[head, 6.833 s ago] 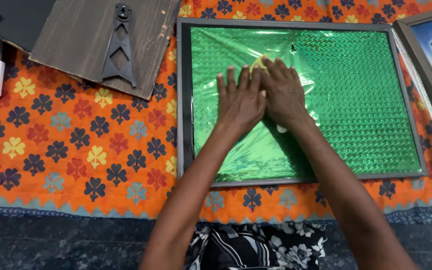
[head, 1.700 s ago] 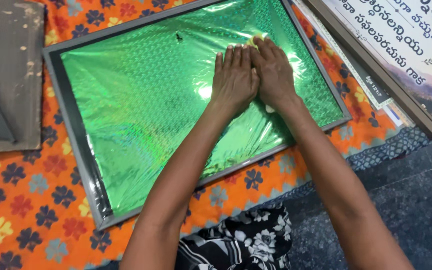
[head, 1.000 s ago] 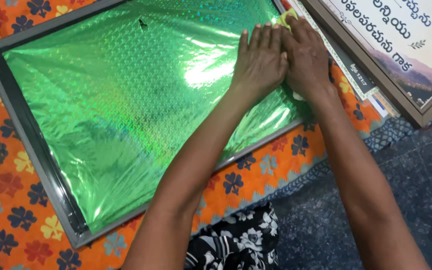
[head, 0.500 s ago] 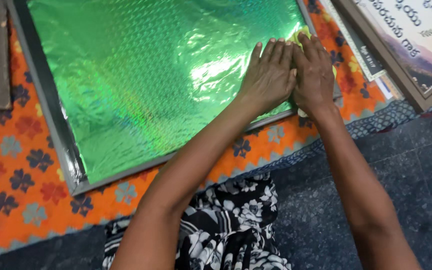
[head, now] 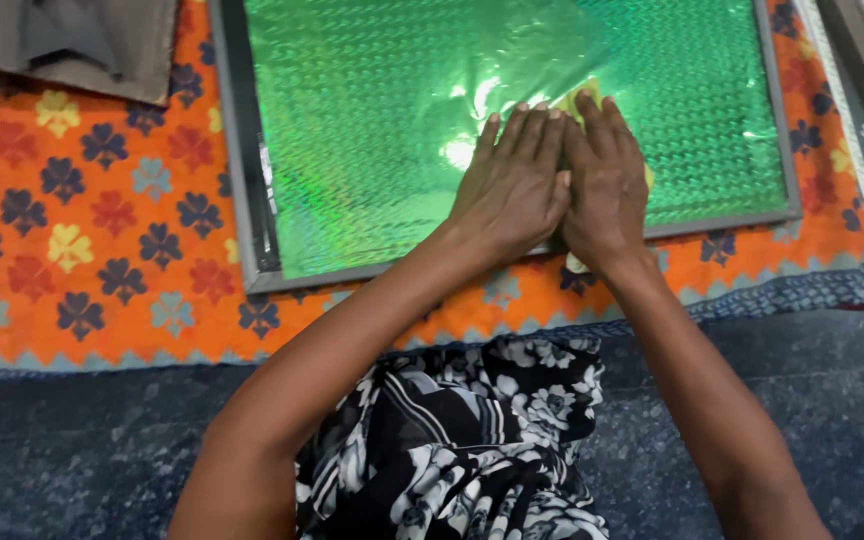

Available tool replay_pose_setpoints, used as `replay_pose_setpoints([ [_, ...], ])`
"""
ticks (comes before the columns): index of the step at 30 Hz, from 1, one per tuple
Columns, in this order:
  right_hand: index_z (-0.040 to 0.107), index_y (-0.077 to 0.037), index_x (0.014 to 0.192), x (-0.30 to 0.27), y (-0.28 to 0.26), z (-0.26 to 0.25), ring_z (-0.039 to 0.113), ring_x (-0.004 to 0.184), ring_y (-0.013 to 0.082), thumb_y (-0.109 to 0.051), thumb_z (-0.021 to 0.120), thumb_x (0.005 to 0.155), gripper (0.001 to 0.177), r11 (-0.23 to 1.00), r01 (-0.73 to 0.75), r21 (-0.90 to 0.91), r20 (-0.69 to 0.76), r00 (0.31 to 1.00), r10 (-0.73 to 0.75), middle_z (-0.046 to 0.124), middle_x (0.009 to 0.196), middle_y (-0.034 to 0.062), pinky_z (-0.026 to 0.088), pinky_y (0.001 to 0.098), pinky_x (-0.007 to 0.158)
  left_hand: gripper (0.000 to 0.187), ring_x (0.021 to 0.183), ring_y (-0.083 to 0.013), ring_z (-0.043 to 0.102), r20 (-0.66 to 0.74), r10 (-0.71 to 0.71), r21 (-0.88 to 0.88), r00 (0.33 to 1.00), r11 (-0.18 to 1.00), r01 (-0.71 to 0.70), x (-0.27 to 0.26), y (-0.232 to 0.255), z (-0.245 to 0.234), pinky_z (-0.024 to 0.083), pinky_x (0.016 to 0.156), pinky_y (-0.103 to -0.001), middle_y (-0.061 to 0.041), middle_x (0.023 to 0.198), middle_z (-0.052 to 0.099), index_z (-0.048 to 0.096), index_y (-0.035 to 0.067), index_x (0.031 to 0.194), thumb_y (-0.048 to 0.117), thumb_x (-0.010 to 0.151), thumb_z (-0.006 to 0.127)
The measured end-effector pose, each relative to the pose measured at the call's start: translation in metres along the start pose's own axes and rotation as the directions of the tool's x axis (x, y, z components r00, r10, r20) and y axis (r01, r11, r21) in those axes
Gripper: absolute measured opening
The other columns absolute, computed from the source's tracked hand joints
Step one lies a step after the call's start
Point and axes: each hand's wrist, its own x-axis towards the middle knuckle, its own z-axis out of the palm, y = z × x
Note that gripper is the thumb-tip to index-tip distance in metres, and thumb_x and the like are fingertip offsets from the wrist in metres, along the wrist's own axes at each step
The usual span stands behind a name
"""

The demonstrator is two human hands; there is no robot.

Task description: The person wipes the glass and back of several framed pictures with a cloth. They handle each frame one at a time, turning them over to clean both sides.

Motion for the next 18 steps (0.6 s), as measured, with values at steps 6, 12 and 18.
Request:
replay_pose_setpoints([
  [6,0.059,0.007,0.143,0.015,-0.067,0.025,0.038,0.149,0.0488,-0.006,0.06,0.095,0.05,0.99,0.12,0.078,0.033,0.992,-0.122,0.048,0.156,0.028,0.034,0.0549,0.121,0.07,0.152,-0.0416,0.028,-0.026,-0.085,0.01,0.996,0.996,0.085,-0.057,-0.045,-0.039,0.016,0.125,-0.056,-0.027,0.159,0.037,0.034,-0.007,0.154,0.035,0.099,0.043],
  [12,0.056,0.009,0.144,0.037,-0.139,0.055,0.039,0.147,0.0493,-0.004,0.06,0.091,0.055,0.964,0.252,0.089,0.071,0.963,-0.259,0.047,0.154,0.0293,0.032,0.0576,0.121,0.067,0.155,-0.0425,0.023,-0.038,-0.19,-0.017,0.981,0.982,0.19,-0.112,-0.092,-0.082,0.012,0.127,-0.054,-0.028,0.164,0.03,0.027,-0.008,0.158,0.033,0.105,0.035],
  [18,0.049,0.012,0.145,0.046,-0.213,0.077,0.039,0.144,0.0516,-0.017,0.07,0.084,0.07,0.808,0.318,0.496,0.049,0.919,-0.391,0.047,0.149,0.0342,0.029,0.0576,0.123,0.064,0.159,-0.0428,0.02,-0.227,-0.295,-0.26,0.928,0.937,0.234,-0.153,-0.132,-0.121,0.01,0.13,-0.054,-0.023,0.17,0.029,0.028,-0.002,0.163,0.027,0.106,0.03],
])
